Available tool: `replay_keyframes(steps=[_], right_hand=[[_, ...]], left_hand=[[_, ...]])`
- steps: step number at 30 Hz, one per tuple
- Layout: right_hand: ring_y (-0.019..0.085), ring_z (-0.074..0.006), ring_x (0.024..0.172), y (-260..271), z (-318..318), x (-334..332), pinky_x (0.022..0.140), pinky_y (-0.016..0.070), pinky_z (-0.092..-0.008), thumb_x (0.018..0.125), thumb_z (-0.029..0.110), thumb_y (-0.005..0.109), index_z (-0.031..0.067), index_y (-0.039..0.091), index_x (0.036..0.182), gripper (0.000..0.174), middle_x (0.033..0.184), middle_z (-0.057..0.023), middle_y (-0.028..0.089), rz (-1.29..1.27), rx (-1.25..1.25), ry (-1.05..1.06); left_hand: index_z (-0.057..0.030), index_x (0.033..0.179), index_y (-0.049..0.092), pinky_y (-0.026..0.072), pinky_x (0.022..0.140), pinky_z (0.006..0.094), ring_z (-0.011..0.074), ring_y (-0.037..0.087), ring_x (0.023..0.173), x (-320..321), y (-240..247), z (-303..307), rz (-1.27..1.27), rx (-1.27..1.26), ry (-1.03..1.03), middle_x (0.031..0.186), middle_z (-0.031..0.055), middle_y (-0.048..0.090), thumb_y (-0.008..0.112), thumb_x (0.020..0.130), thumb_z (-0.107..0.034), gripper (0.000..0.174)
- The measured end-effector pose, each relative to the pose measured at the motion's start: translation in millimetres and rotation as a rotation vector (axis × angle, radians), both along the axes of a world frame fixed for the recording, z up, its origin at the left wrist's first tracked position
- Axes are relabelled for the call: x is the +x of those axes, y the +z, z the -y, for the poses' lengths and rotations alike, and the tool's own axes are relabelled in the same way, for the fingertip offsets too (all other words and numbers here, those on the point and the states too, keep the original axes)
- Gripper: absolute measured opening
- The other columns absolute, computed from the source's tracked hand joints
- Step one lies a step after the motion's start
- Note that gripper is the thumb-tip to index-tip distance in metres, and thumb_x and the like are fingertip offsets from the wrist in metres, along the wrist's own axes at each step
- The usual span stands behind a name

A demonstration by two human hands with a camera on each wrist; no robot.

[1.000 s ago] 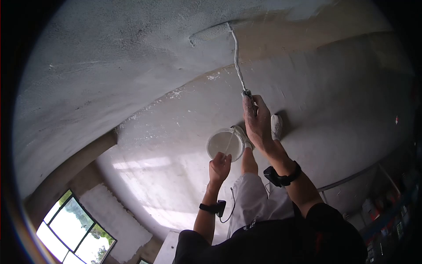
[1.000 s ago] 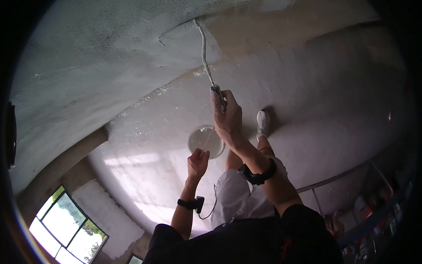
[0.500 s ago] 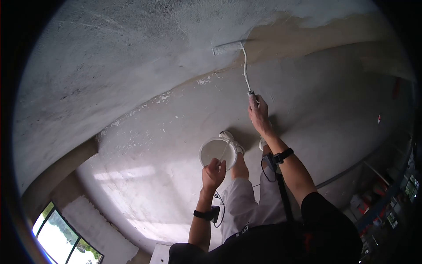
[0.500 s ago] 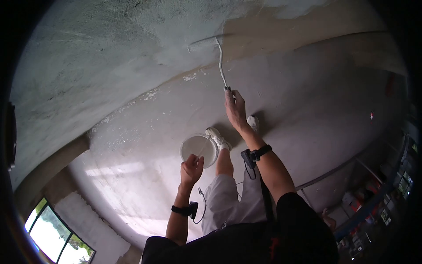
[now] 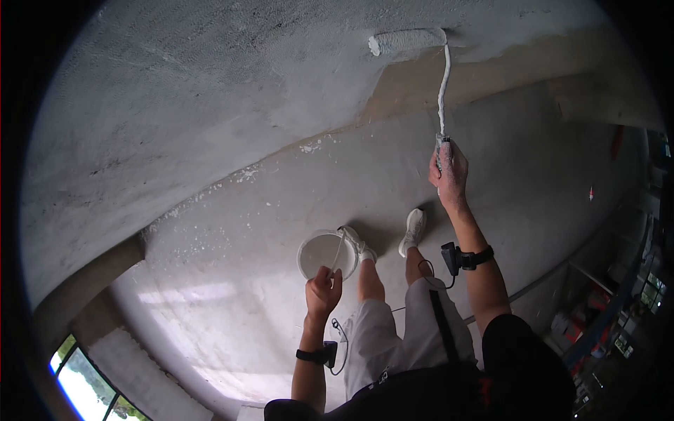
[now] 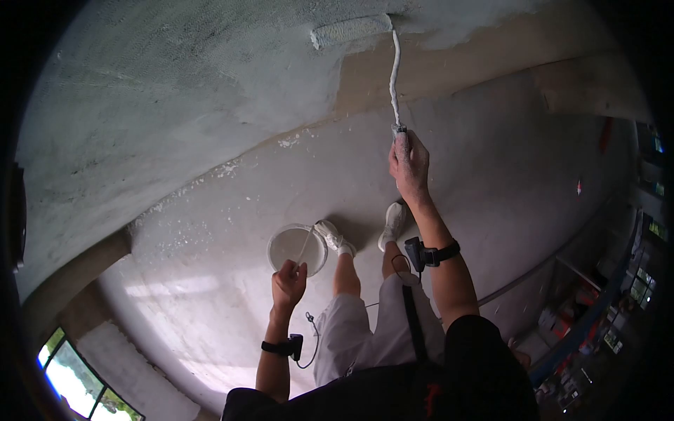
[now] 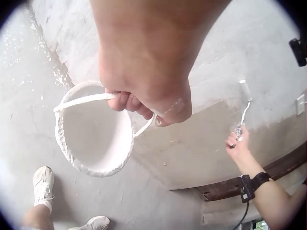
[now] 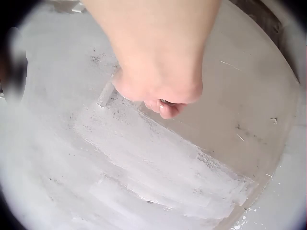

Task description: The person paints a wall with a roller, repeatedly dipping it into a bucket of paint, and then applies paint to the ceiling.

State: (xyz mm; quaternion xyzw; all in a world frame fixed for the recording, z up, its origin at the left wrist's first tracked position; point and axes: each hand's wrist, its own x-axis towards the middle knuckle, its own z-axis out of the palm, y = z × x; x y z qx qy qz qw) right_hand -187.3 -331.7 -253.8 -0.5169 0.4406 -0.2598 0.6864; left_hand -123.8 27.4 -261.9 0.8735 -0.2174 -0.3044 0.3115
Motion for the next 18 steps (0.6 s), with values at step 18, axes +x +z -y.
replay_keyframes(steps=[18], right_hand=[[0.038, -0.0022, 0.053, 27, -10, 22, 0.042, 0.0285, -0.0185, 0.103, 0.036, 0.048, 0.0081, 0.046, 0.085, 0.033, 0.072, 0.0027, 0.045, 0.131, 0.035, -0.036]], left_hand=[[-0.0047, 0.073, 0.051, 0.0420, 0.044, 0.0375, 0.0326, 0.057, 0.046, -27, 0, 19, -0.035, 0.015, -0.051, 0.052, 0.0128, 0.053, 0.070, 0.086, -0.014, 0.024]])
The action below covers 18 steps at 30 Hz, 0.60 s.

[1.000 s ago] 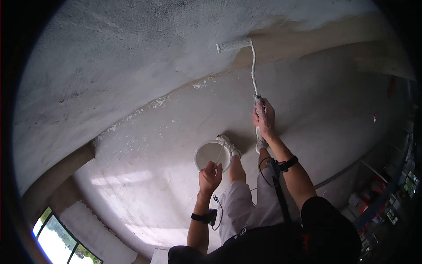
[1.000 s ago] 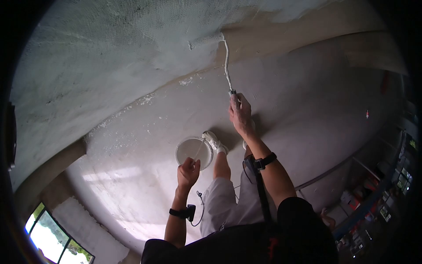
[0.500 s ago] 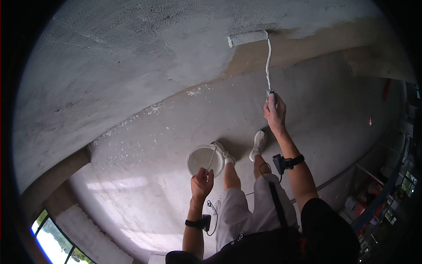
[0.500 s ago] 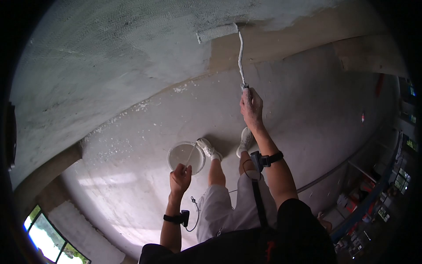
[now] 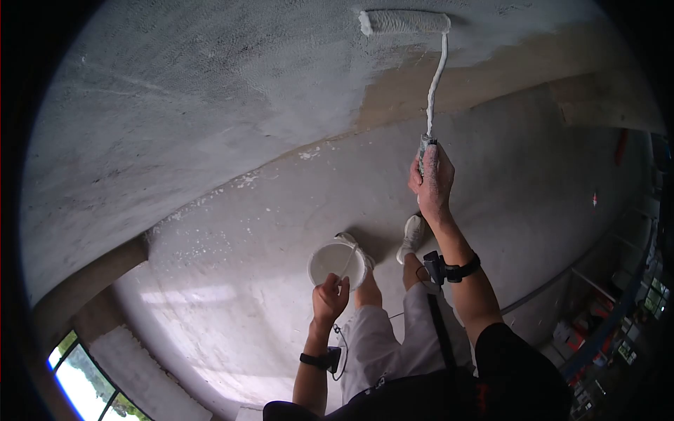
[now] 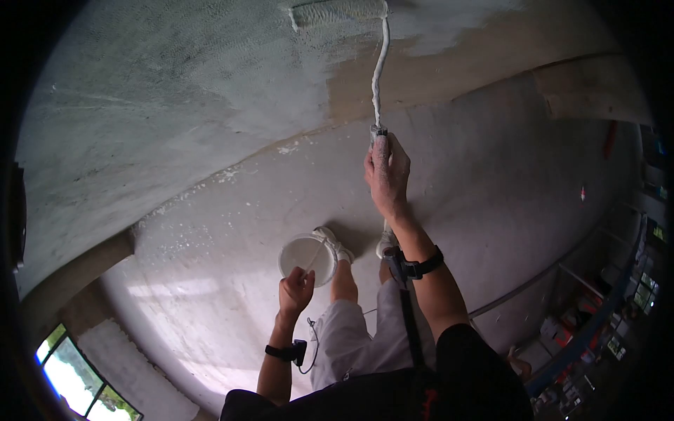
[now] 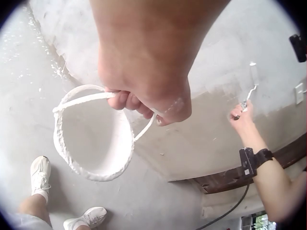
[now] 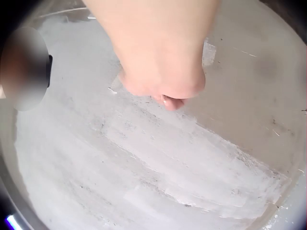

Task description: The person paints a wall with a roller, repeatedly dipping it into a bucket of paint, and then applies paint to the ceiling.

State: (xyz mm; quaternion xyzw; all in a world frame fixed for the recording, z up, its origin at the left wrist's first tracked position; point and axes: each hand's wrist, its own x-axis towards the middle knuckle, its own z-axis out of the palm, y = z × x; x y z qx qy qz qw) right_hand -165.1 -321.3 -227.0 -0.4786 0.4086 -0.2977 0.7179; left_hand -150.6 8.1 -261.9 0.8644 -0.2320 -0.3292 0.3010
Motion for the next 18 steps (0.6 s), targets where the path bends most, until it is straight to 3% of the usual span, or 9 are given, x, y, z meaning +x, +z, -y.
replay_keyframes(steps=[4, 6, 11, 15, 18], right_hand=[[0.038, -0.0019, 0.052, 61, 18, 5, 0.042, 0.0286, -0.0182, 0.102, 0.037, 0.049, 0.0085, 0.047, 0.085, 0.034, 0.070, 0.0027, 0.045, 0.046, -0.046, -0.049], [0.039, -0.0024, 0.053, 74, 27, -2, 0.042, 0.0288, -0.0182, 0.102, 0.036, 0.050, 0.0079, 0.048, 0.086, 0.032, 0.071, 0.0026, 0.045, 0.076, -0.075, 0.006], [0.039, -0.0032, 0.053, 52, 11, -20, 0.043, 0.0294, -0.0194, 0.101, 0.032, 0.051, 0.0067, 0.050, 0.088, 0.029, 0.065, 0.0026, 0.043, -0.016, -0.110, -0.039], [0.041, -0.0045, 0.055, 24, -30, -19, 0.048, 0.0338, -0.0244, 0.100, 0.025, 0.051, 0.0035, 0.051, 0.087, 0.025, 0.062, 0.0030, 0.045, -0.124, -0.255, 0.154], [0.040, -0.0046, 0.057, 29, -44, 13, 0.049, 0.0333, -0.0252, 0.100, 0.022, 0.052, 0.0030, 0.050, 0.085, 0.024, 0.061, 0.0024, 0.045, -0.037, -0.233, 0.158]], left_hand=[[-0.0046, 0.074, 0.051, 0.0416, 0.044, 0.0379, 0.0327, 0.057, 0.046, -5, 6, 6, 0.020, -0.043, -0.003, 0.052, 0.0132, 0.053, 0.069, 0.086, -0.014, 0.024], [-0.0030, 0.074, 0.052, 0.0443, 0.046, 0.0339, 0.0309, 0.060, 0.048, -5, 13, 8, -0.024, -0.009, -0.011, 0.054, 0.0149, 0.054, 0.070, 0.087, -0.014, 0.025], [-0.0046, 0.074, 0.052, 0.0437, 0.045, 0.0370, 0.0316, 0.060, 0.048, -9, 19, 10, 0.018, -0.030, -0.036, 0.053, 0.0126, 0.054, 0.070, 0.086, -0.015, 0.024], [-0.0063, 0.074, 0.052, 0.0433, 0.044, 0.0395, 0.0327, 0.060, 0.048, -8, 20, 10, 0.026, -0.047, -0.039, 0.051, 0.0110, 0.054, 0.070, 0.086, -0.017, 0.024], [-0.0062, 0.074, 0.052, 0.0433, 0.044, 0.0397, 0.0329, 0.060, 0.048, -8, 19, 5, 0.020, -0.046, -0.036, 0.051, 0.0111, 0.055, 0.069, 0.086, -0.018, 0.024]])
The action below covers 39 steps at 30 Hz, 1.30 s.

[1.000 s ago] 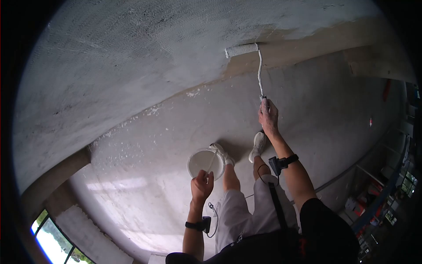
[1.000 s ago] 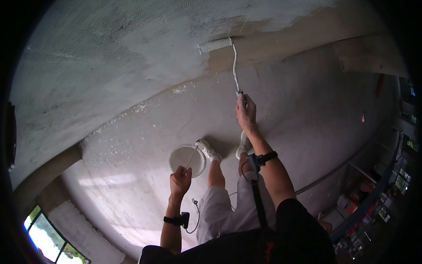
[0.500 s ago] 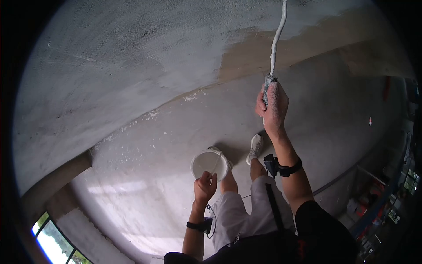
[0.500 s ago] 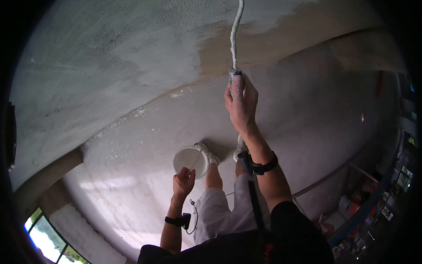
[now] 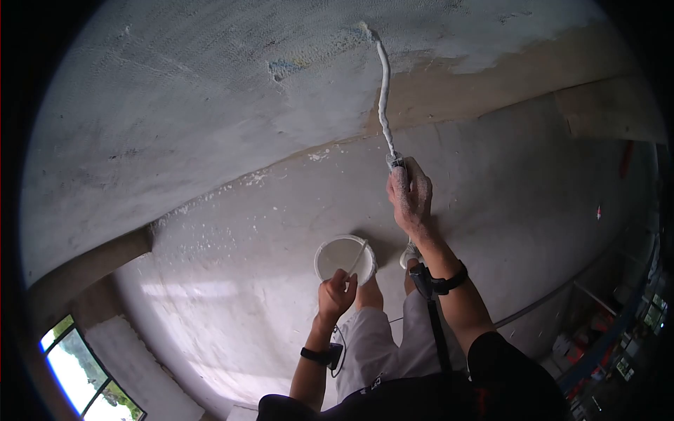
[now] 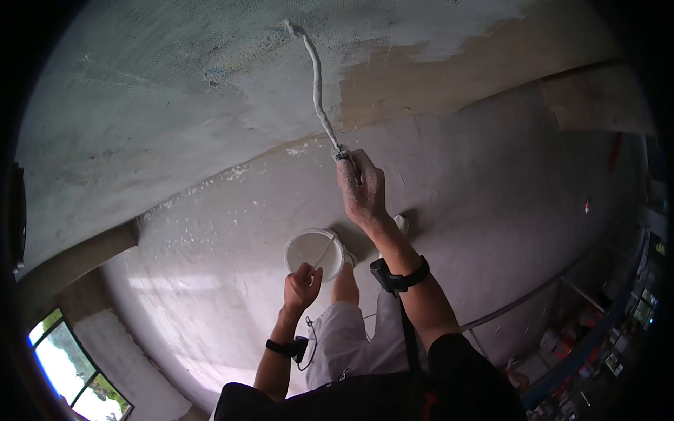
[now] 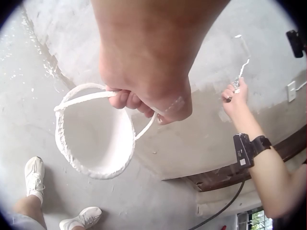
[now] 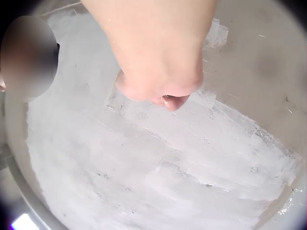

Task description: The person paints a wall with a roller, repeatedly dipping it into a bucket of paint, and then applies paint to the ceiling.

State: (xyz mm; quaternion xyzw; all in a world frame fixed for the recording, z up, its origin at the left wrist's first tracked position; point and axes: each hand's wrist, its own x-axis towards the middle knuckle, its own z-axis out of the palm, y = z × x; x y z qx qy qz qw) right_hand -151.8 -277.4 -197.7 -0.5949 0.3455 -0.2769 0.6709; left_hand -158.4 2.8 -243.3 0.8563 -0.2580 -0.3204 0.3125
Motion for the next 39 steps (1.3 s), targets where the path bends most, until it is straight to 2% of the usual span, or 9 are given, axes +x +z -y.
replay_keyframes(steps=[7, 14, 16, 18, 26, 29, 35, 37, 39], right_hand=[[0.037, -0.0059, 0.056, -26, -7, 47, 0.049, 0.0316, -0.0268, 0.100, 0.025, 0.052, 0.0026, 0.049, 0.083, 0.029, 0.060, 0.0017, 0.042, 0.064, -0.030, -0.054], [0.036, -0.0070, 0.057, -122, -38, 23, 0.049, 0.0314, -0.0278, 0.101, 0.028, 0.051, 0.0026, 0.049, 0.082, 0.032, 0.061, 0.0010, 0.039, -0.131, -0.080, -0.132], [0.036, -0.0034, 0.053, -134, -42, 16, 0.045, 0.0312, -0.0208, 0.103, 0.031, 0.048, 0.0073, 0.045, 0.082, 0.032, 0.068, 0.0030, 0.041, -0.181, -0.007, -0.086], [0.036, -0.0032, 0.053, -120, -39, 22, 0.044, 0.0310, -0.0205, 0.103, 0.031, 0.048, 0.0074, 0.045, 0.082, 0.031, 0.068, 0.0032, 0.041, -0.130, -0.015, -0.074], [0.037, -0.0035, 0.048, 0, -6, 77, 0.041, 0.0294, -0.0200, 0.104, 0.034, 0.044, 0.0077, 0.045, 0.084, 0.033, 0.063, 0.0026, 0.043, 0.153, -0.032, -0.057], [0.039, -0.0048, 0.055, 14, -2, 83, 0.047, 0.0345, -0.0235, 0.101, 0.028, 0.048, 0.0030, 0.045, 0.082, 0.031, 0.063, 0.0010, 0.041, 0.246, -0.039, -0.085], [0.043, -0.0062, 0.053, -52, -25, 68, 0.047, 0.0354, -0.0253, 0.102, 0.031, 0.046, 0.0034, 0.048, 0.082, 0.034, 0.061, 0.0004, 0.046, 0.067, -0.039, -0.058], [0.038, -0.0055, 0.048, -83, -37, 62, 0.042, 0.0310, -0.0220, 0.103, 0.035, 0.044, 0.0069, 0.046, 0.084, 0.034, 0.063, 0.0018, 0.043, 0.026, -0.058, -0.042], [0.038, -0.0053, 0.051, -113, -45, 55, 0.044, 0.0316, -0.0226, 0.103, 0.033, 0.045, 0.0065, 0.046, 0.084, 0.033, 0.063, 0.0023, 0.041, -0.036, -0.080, -0.050]], left_hand=[[-0.0057, 0.074, 0.051, 0.0434, 0.044, 0.0397, 0.0333, 0.060, 0.048, 3, -1, -15, -0.017, 0.033, 0.009, 0.052, 0.0116, 0.056, 0.068, 0.086, -0.017, 0.024], [-0.0056, 0.075, 0.051, 0.0455, 0.045, 0.0415, 0.0342, 0.061, 0.050, 8, -12, -27, -0.033, 0.028, 0.031, 0.054, 0.0128, 0.058, 0.068, 0.086, -0.017, 0.023], [-0.0055, 0.076, 0.051, 0.0459, 0.046, 0.0418, 0.0345, 0.061, 0.050, 10, -13, -29, -0.036, 0.041, 0.036, 0.055, 0.0130, 0.059, 0.068, 0.086, -0.017, 0.023], [-0.0029, 0.073, 0.049, 0.0419, 0.044, 0.0368, 0.0304, 0.056, 0.044, 10, -16, -32, -0.008, -0.013, 0.050, 0.052, 0.0132, 0.052, 0.069, 0.087, -0.014, 0.026], [-0.0033, 0.074, 0.049, 0.0413, 0.044, 0.0377, 0.0327, 0.057, 0.046, 17, -10, -26, -0.006, 0.003, 0.025, 0.053, 0.0137, 0.054, 0.069, 0.086, -0.014, 0.025], [-0.0044, 0.075, 0.050, 0.0425, 0.044, 0.0395, 0.0330, 0.059, 0.047, 20, -8, -27, -0.011, 0.001, 0.023, 0.053, 0.0126, 0.056, 0.069, 0.086, -0.016, 0.024], [-0.0054, 0.076, 0.052, 0.0438, 0.044, 0.0403, 0.0330, 0.060, 0.048, 22, -11, -33, -0.032, 0.025, 0.024, 0.052, 0.0113, 0.056, 0.069, 0.086, -0.018, 0.023], [-0.0055, 0.076, 0.052, 0.0440, 0.044, 0.0401, 0.0330, 0.060, 0.049, 21, -13, -34, -0.039, 0.032, 0.020, 0.053, 0.0112, 0.056, 0.069, 0.086, -0.018, 0.023], [-0.0055, 0.076, 0.052, 0.0449, 0.045, 0.0396, 0.0332, 0.061, 0.049, 20, -15, -36, -0.020, 0.011, 0.027, 0.053, 0.0112, 0.057, 0.069, 0.085, -0.017, 0.023]])
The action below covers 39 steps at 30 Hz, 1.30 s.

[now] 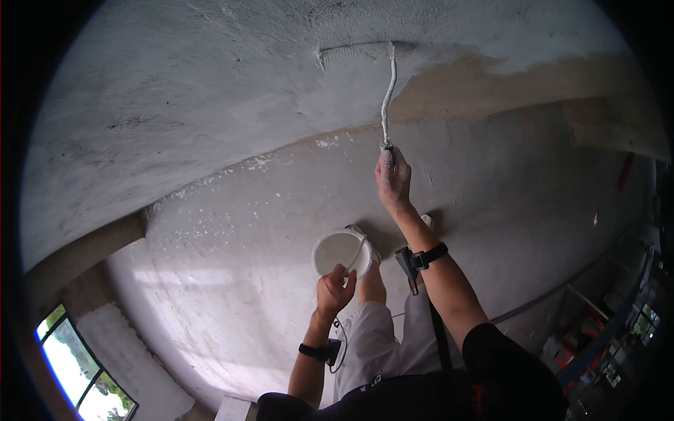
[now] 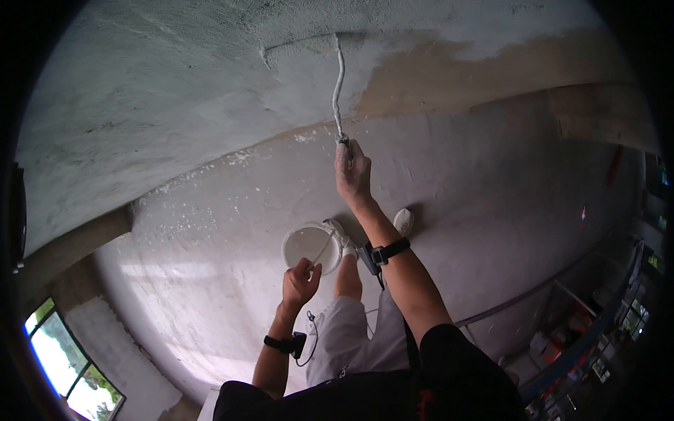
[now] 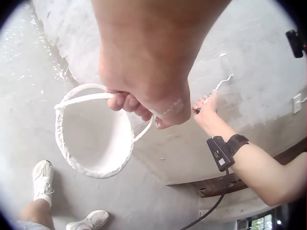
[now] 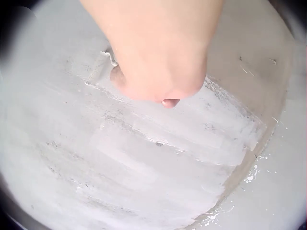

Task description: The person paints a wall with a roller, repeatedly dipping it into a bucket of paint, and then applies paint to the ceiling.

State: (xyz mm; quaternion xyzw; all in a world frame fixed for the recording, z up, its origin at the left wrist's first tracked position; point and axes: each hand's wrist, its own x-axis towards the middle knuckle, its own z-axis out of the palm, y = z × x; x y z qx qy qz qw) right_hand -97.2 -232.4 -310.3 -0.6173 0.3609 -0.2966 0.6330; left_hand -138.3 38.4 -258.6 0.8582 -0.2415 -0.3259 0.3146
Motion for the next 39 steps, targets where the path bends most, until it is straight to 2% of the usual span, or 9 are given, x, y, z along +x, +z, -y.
replay_keyframes(steps=[3, 5, 8, 14, 15, 16, 24, 27, 39], right_hand=[[0.038, -0.0050, 0.054, -35, -4, -12, 0.045, 0.0324, -0.0230, 0.103, 0.032, 0.047, 0.0059, 0.047, 0.084, 0.032, 0.064, 0.0029, 0.040, -0.049, 0.007, 0.008], [0.049, -0.0291, 0.048, -40, -2, -18, 0.047, 0.0375, -0.0386, 0.101, 0.027, 0.049, 0.0013, 0.048, 0.084, 0.031, 0.060, -0.0167, 0.047, -0.189, -0.170, 0.012], [0.050, -0.0317, 0.048, -29, 3, -14, 0.046, 0.0371, -0.0388, 0.101, 0.026, 0.049, 0.0019, 0.048, 0.084, 0.030, 0.060, -0.0173, 0.047, -0.130, -0.125, 0.019], [0.049, -0.0203, 0.048, 34, 12, 29, 0.046, 0.0374, -0.0352, 0.101, 0.026, 0.049, 0.0015, 0.050, 0.086, 0.028, 0.058, -0.0100, 0.048, 0.046, -0.105, 0.034], [0.039, -0.0058, 0.050, 40, 11, 33, 0.044, 0.0314, -0.0240, 0.103, 0.035, 0.044, 0.0068, 0.044, 0.080, 0.037, 0.061, 0.0011, 0.044, 0.086, -0.087, 0.043], [0.039, -0.0058, 0.050, 39, 10, 32, 0.044, 0.0314, -0.0240, 0.103, 0.035, 0.044, 0.0068, 0.044, 0.080, 0.037, 0.061, 0.0011, 0.044, 0.086, -0.085, 0.043], [0.053, -0.0412, 0.054, -35, -7, -5, 0.049, 0.0391, -0.0433, 0.102, 0.030, 0.045, 0.0007, 0.051, 0.085, 0.034, 0.062, -0.0208, 0.050, -0.197, -0.545, 0.042], [0.052, -0.0457, 0.058, -51, -14, -19, 0.049, 0.0386, -0.0448, 0.102, 0.029, 0.045, 0.0006, 0.051, 0.086, 0.034, 0.064, -0.0234, 0.051, -0.275, -0.358, 0.051], [0.045, -0.0148, 0.051, 45, -6, 35, 0.047, 0.0369, -0.0308, 0.102, 0.023, 0.048, 0.0023, 0.050, 0.087, 0.026, 0.061, -0.0057, 0.047, -0.001, -0.149, 0.095]], left_hand=[[-0.0053, 0.076, 0.052, 0.0459, 0.046, 0.0396, 0.0334, 0.061, 0.050, -1, -1, -5, 0.007, 0.017, -0.004, 0.055, 0.0116, 0.058, 0.069, 0.085, -0.017, 0.023], [-0.0053, 0.076, 0.052, 0.0460, 0.046, 0.0398, 0.0334, 0.062, 0.051, 1, 0, -8, 0.001, 0.031, -0.002, 0.055, 0.0118, 0.058, 0.069, 0.085, -0.017, 0.023], [-0.0052, 0.076, 0.052, 0.0462, 0.046, 0.0403, 0.0335, 0.062, 0.051, 0, -3, -12, -0.002, 0.048, -0.006, 0.055, 0.0121, 0.058, 0.069, 0.085, -0.017, 0.023], [-0.0053, 0.076, 0.052, 0.0461, 0.046, 0.0409, 0.0338, 0.062, 0.051, 1, -5, -11, -0.003, 0.054, -0.013, 0.055, 0.0124, 0.058, 0.069, 0.085, -0.018, 0.023], [-0.0053, 0.076, 0.052, 0.0461, 0.046, 0.0410, 0.0338, 0.062, 0.051, 2, -4, -10, 0.011, 0.041, -0.013, 0.055, 0.0123, 0.058, 0.069, 0.085, -0.018, 0.023], [-0.0053, 0.076, 0.052, 0.0461, 0.046, 0.0410, 0.0338, 0.062, 0.051, 2, -4, -9, 0.011, 0.043, -0.014, 0.055, 0.0123, 0.058, 0.069, 0.085, -0.018, 0.023], [-0.0053, 0.078, 0.054, 0.0447, 0.045, 0.0405, 0.0324, 0.060, 0.049, 5, -5, -7, -0.017, 0.049, -0.010, 0.053, 0.0110, 0.056, 0.069, 0.085, -0.018, 0.021], [-0.0053, 0.078, 0.054, 0.0447, 0.046, 0.0402, 0.0312, 0.060, 0.048, 5, -7, -8, -0.001, 0.039, -0.006, 0.053, 0.0107, 0.056, 0.069, 0.085, -0.018, 0.021], [-0.0032, 0.076, 0.053, 0.0447, 0.046, 0.0380, 0.0313, 0.061, 0.049, 1, -9, -17, 0.008, 0.041, 0.012, 0.058, 0.0144, 0.060, 0.070, 0.085, -0.015, 0.023]])
